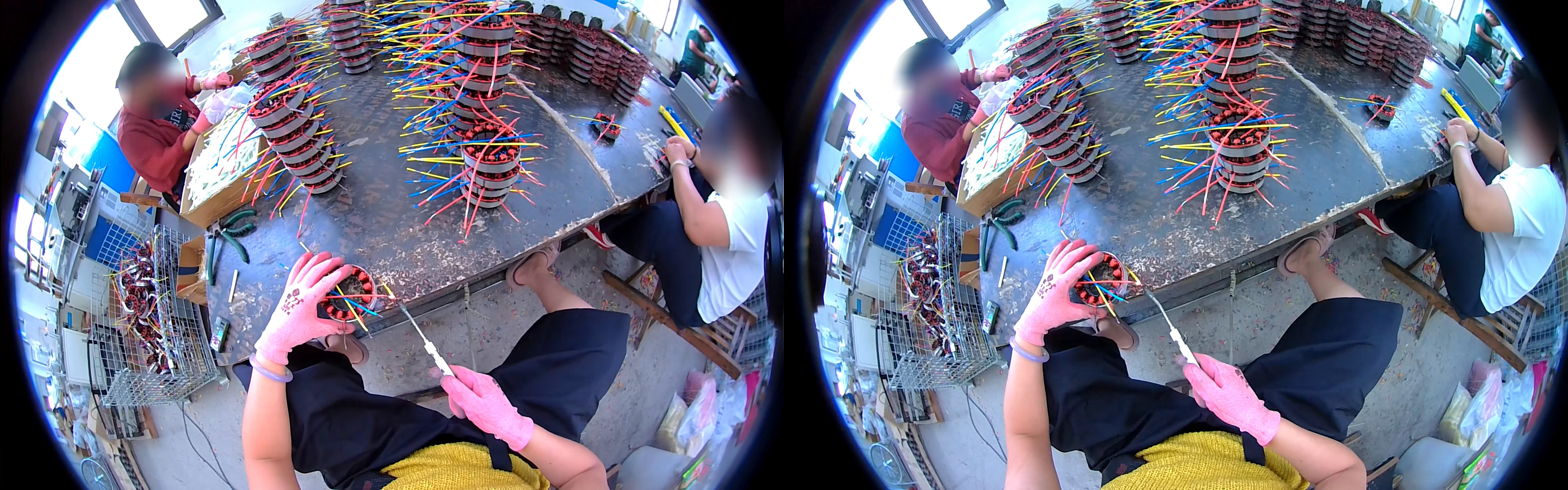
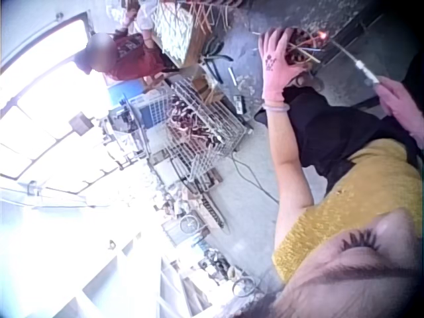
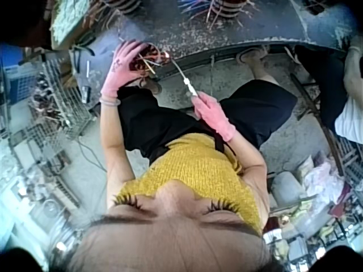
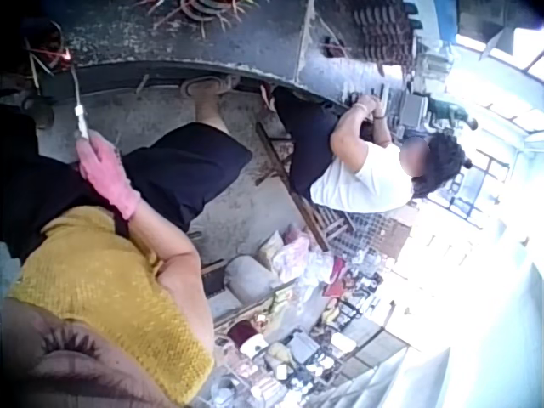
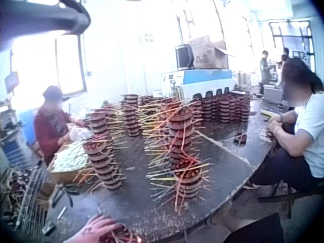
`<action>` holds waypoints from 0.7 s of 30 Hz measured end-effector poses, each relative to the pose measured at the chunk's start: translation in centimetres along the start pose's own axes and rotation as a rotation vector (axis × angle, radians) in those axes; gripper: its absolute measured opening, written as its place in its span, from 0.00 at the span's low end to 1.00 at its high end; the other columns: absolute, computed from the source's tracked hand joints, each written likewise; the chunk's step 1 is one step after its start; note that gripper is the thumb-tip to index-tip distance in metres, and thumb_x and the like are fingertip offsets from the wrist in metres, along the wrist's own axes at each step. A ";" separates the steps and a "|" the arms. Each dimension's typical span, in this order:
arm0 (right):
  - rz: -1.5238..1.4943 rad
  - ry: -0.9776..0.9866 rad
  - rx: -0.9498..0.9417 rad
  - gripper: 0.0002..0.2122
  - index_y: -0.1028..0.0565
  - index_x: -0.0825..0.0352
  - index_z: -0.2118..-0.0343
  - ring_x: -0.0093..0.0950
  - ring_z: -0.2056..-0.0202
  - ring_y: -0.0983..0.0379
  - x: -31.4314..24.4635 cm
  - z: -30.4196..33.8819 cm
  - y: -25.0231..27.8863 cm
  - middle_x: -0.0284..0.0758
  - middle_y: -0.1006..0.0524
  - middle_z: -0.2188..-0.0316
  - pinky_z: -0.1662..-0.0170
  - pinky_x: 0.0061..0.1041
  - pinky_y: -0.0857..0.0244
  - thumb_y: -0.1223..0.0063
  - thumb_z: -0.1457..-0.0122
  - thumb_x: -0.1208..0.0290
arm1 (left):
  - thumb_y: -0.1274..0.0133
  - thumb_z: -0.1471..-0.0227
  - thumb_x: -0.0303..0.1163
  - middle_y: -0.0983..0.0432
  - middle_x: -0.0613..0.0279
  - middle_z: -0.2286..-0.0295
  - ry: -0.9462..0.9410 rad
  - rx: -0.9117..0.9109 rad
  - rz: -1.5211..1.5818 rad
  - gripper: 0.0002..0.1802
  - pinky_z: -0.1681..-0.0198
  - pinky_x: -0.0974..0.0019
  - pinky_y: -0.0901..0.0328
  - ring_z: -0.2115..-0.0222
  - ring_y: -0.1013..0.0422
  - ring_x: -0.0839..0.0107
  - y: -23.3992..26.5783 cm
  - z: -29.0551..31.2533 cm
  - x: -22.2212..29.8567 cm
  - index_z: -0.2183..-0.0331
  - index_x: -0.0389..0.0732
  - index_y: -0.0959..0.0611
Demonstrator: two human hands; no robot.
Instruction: The person manipulates electrical stator components by trimming wires and stacking completed units on a workspace table.
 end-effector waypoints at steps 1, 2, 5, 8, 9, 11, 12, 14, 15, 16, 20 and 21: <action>0.015 -0.004 -0.004 0.17 0.30 0.69 0.48 0.13 0.80 0.42 -0.2 0.1 0.0 0.22 0.38 0.81 0.77 0.17 0.47 0.59 0.33 0.62 | 0.30 0.73 0.41 0.34 0.56 0.47 0.002 0.000 -0.001 0.48 0.35 0.49 0.55 0.41 0.44 0.53 0.0 0.0 0.0 0.46 0.43 0.27; 0.029 -0.009 -0.009 0.17 0.30 0.69 0.48 0.13 0.80 0.42 -0.3 0.1 0.0 0.22 0.38 0.81 0.77 0.16 0.47 0.59 0.33 0.62 | 0.30 0.73 0.41 0.34 0.56 0.47 0.005 0.000 -0.002 0.47 0.35 0.49 0.55 0.41 0.44 0.53 0.0 0.1 0.0 0.46 0.43 0.27; -0.004 -0.006 0.013 0.17 0.30 0.69 0.49 0.13 0.80 0.42 0.6 -0.2 0.1 0.22 0.38 0.81 0.77 0.16 0.47 0.59 0.33 0.62 | 0.30 0.73 0.41 0.34 0.56 0.47 0.014 -0.006 -0.004 0.47 0.35 0.49 0.55 0.41 0.44 0.53 0.0 0.0 0.0 0.46 0.43 0.27; -0.019 -0.017 0.013 0.17 0.30 0.69 0.49 0.13 0.80 0.42 0.4 -0.1 0.0 0.22 0.38 0.81 0.77 0.16 0.47 0.59 0.33 0.62 | 0.30 0.73 0.41 0.34 0.56 0.47 0.017 -0.006 0.002 0.47 0.35 0.49 0.55 0.41 0.44 0.53 0.0 -0.1 0.2 0.46 0.43 0.27; -0.027 -0.014 0.009 0.17 0.30 0.69 0.49 0.13 0.80 0.42 0.3 -0.1 -0.1 0.22 0.39 0.81 0.77 0.16 0.47 0.59 0.33 0.63 | 0.30 0.73 0.41 0.34 0.56 0.47 0.016 -0.006 0.002 0.47 0.35 0.49 0.55 0.41 0.44 0.53 0.0 -0.1 0.1 0.46 0.43 0.27; -0.045 -0.007 0.000 0.17 0.29 0.69 0.48 0.13 0.80 0.42 0.2 -0.1 -0.3 0.22 0.39 0.81 0.77 0.16 0.47 0.59 0.33 0.63 | 0.30 0.73 0.42 0.34 0.56 0.47 0.015 -0.008 0.002 0.47 0.35 0.49 0.55 0.41 0.44 0.53 0.1 0.1 0.0 0.46 0.43 0.27; -0.023 -0.011 0.000 0.17 0.30 0.68 0.48 0.13 0.80 0.41 -0.1 0.0 -0.3 0.22 0.38 0.81 0.77 0.16 0.47 0.59 0.33 0.63 | 0.30 0.73 0.42 0.34 0.56 0.47 0.014 -0.004 -0.001 0.47 0.35 0.49 0.55 0.41 0.44 0.53 0.1 0.1 0.0 0.46 0.43 0.27; 0.018 -0.019 0.003 0.17 0.30 0.68 0.48 0.13 0.80 0.41 -0.6 0.2 -0.2 0.22 0.38 0.81 0.77 0.17 0.46 0.59 0.33 0.63 | 0.30 0.73 0.42 0.34 0.56 0.47 0.010 0.001 -0.007 0.47 0.35 0.49 0.55 0.41 0.44 0.53 0.1 0.1 0.1 0.46 0.43 0.27; 0.028 -0.017 0.006 0.17 0.30 0.68 0.48 0.13 0.80 0.41 -0.7 0.2 -0.2 0.22 0.38 0.81 0.77 0.17 0.46 0.59 0.33 0.63 | 0.30 0.73 0.42 0.34 0.56 0.47 0.009 -0.002 -0.005 0.47 0.35 0.48 0.55 0.41 0.44 0.53 0.0 0.1 0.1 0.46 0.43 0.27; 0.038 -0.014 0.009 0.17 0.30 0.68 0.48 0.13 0.80 0.41 -0.7 0.2 -0.2 0.23 0.38 0.81 0.77 0.17 0.46 0.59 0.33 0.62 | 0.30 0.72 0.42 0.34 0.56 0.47 0.007 -0.005 -0.004 0.47 0.35 0.48 0.55 0.41 0.44 0.53 -0.1 0.0 0.0 0.46 0.43 0.27; 0.031 0.002 0.002 0.17 0.30 0.68 0.48 0.13 0.80 0.41 -0.2 0.1 0.0 0.23 0.38 0.81 0.77 0.17 0.46 0.59 0.33 0.62 | 0.30 0.72 0.43 0.34 0.56 0.47 0.009 -0.006 0.000 0.47 0.35 0.48 0.55 0.41 0.44 0.53 -0.1 0.1 -0.1 0.46 0.44 0.28; 0.035 0.003 0.005 0.17 0.30 0.68 0.48 0.13 0.80 0.41 -0.1 0.1 0.0 0.23 0.38 0.81 0.77 0.17 0.46 0.59 0.33 0.62 | 0.30 0.72 0.43 0.34 0.56 0.47 0.010 -0.006 0.002 0.47 0.35 0.48 0.55 0.41 0.44 0.53 -0.1 0.0 -0.1 0.46 0.44 0.28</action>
Point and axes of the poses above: each hand's wrist, its own z-axis away from the middle knuckle, its own y-axis out of the back of the hand, x = y × z, the point moved 3 cm from there along -z, towards the middle knuckle
